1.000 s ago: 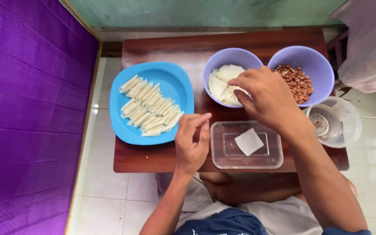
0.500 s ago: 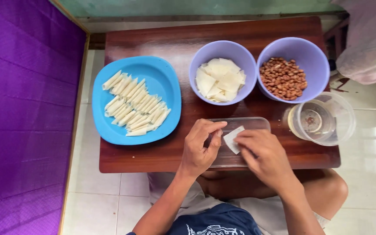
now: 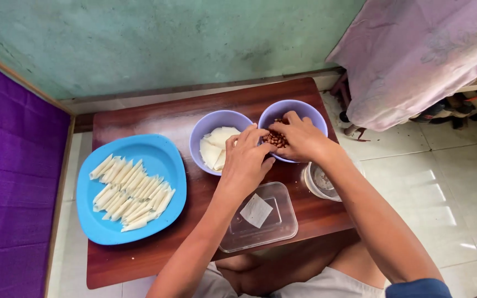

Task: A person manually rolls small square wrappers around individual peanuts to create tube-shaped snacks, placing the finished products on a blue plate.

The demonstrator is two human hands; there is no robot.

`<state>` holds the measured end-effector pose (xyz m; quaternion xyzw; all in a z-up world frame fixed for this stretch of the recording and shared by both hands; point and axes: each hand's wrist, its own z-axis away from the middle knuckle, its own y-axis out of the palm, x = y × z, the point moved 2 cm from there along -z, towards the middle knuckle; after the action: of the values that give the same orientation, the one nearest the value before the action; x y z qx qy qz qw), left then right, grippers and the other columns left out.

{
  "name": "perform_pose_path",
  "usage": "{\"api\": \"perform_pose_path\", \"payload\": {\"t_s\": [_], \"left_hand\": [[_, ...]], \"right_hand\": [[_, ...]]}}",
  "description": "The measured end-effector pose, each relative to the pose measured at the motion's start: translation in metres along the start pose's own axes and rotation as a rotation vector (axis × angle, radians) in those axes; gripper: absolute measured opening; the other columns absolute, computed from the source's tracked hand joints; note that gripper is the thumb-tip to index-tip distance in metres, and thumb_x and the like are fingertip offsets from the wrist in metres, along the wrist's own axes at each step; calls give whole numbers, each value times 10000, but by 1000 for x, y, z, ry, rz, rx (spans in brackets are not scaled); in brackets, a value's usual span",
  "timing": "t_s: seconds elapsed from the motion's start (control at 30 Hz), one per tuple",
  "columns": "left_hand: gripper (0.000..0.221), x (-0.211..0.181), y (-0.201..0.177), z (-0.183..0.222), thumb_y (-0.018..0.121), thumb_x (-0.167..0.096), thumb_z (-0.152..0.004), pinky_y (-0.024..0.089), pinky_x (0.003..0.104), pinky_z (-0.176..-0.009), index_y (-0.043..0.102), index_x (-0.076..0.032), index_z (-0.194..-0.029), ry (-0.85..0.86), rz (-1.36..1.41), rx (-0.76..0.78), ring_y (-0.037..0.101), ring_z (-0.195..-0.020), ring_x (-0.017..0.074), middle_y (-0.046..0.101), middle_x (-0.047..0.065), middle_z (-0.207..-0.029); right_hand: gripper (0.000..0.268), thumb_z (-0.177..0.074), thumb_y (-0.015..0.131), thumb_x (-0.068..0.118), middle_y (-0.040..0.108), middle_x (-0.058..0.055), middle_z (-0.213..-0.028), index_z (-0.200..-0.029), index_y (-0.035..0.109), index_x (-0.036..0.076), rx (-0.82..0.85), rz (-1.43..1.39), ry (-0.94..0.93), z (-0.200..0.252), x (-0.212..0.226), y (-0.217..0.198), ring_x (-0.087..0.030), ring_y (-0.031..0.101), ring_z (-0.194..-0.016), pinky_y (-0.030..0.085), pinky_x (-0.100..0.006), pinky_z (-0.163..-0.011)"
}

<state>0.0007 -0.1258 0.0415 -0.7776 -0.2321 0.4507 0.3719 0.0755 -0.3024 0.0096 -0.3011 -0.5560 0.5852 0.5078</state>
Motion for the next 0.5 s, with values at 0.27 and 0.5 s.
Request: {"api": "perform_pose_path", "payload": {"t_s": [0.27,0.5], "left_hand": [[65,16,21,1,801,-212,-823,314,478,-1097,777,-223,-883,7,-81,-92,478,-1395,266,646,5,-1187],[83,23,27,2,811,-235,-825,305,498,-1097,781,-268,-894,11,-93,-82,447,-1428,263,627,-8,-1195]], "right_hand": [[254,-818,680,132,700,-184,-1015,-1060,754,136,-72,-51,-82,-12,-27,-14,-451,717,-974,587,-549,-832],[200,-891,656,52,753,-217,-980,-1056,768,47,-128,-220,-28,19,-22,-73,-402,753,-908,597,-510,-788]]}}
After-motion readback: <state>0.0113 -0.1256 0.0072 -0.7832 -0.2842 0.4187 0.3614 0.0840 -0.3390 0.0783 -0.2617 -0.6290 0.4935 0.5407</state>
